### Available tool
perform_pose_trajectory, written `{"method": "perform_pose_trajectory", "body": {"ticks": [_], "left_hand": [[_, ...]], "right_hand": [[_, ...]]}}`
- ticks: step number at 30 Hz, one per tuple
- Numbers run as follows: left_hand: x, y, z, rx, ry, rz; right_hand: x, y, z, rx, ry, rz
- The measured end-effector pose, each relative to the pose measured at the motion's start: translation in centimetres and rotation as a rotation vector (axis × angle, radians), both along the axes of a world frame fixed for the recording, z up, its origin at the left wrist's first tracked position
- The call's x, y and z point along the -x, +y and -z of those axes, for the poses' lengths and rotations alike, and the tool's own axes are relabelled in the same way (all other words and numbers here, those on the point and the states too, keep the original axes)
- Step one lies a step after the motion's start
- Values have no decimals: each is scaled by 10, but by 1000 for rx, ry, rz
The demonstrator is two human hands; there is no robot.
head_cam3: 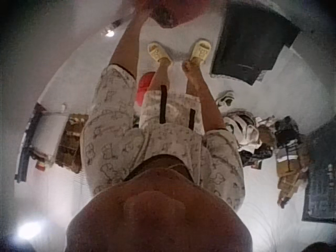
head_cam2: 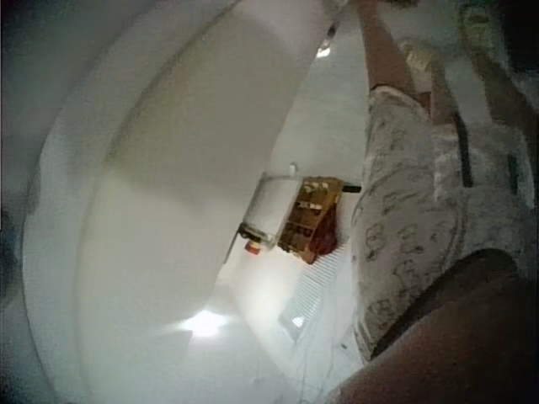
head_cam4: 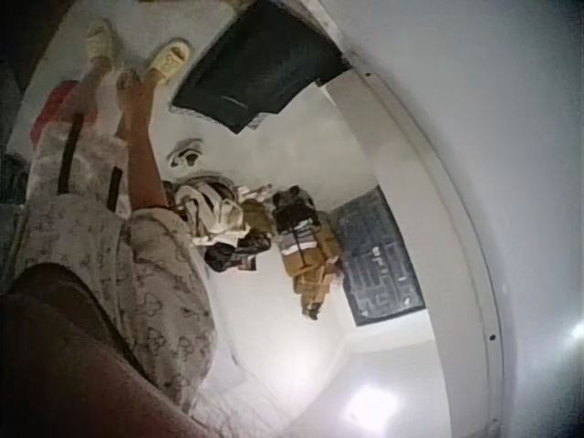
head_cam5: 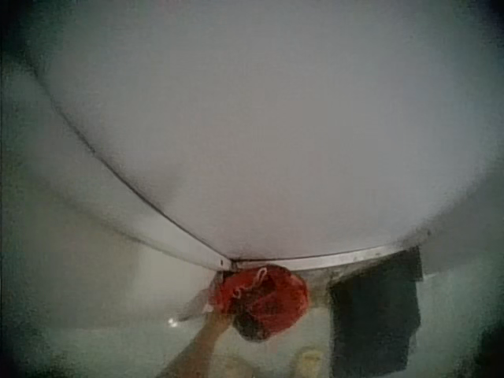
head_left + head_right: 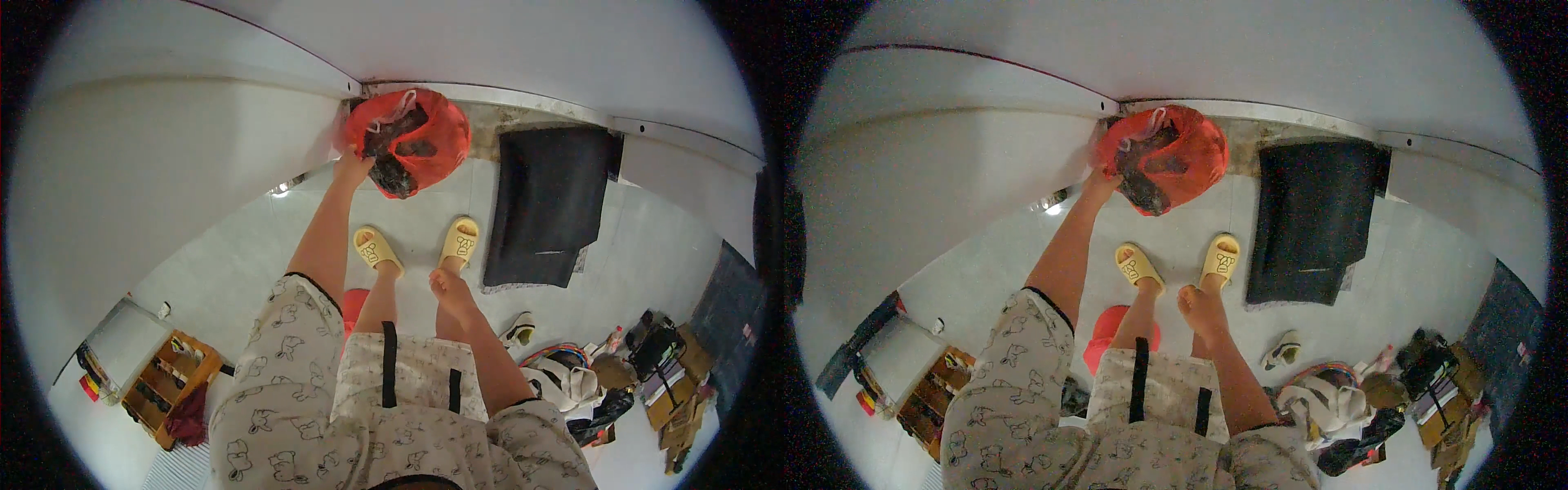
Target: The person unpacks packets from a box, carries the empty box outside, and places it with trash. After tying up trash bags in the hallway, they walk back inside, retrieve a new plastic bag from a drawer, and open it.
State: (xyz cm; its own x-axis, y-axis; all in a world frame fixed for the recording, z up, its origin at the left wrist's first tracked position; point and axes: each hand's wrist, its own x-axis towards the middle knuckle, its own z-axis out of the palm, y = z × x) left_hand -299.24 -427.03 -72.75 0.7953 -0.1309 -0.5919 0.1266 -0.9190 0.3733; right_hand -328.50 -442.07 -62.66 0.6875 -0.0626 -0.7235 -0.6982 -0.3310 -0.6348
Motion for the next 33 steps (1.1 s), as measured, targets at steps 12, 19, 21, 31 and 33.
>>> {"method": "perform_pose_trajectory", "body": {"ticks": [12,19,21,31,33], "left_hand": [[9,1,50,309,16,-219],[2,-30,-42,389,82,-21],[-13,-40,-67,325,47,88],[-77,-77,-84,223,-191,347],[-91,-79,-74,131,-290,410]], "right_hand": [[-168,11,108,97,-445,97],[-202,35,105,233,116,-7],[-189,24,61,98,31,52],[-230,45,16,-331,-215,378],[-239,71,58,-274,-228,412]]}}
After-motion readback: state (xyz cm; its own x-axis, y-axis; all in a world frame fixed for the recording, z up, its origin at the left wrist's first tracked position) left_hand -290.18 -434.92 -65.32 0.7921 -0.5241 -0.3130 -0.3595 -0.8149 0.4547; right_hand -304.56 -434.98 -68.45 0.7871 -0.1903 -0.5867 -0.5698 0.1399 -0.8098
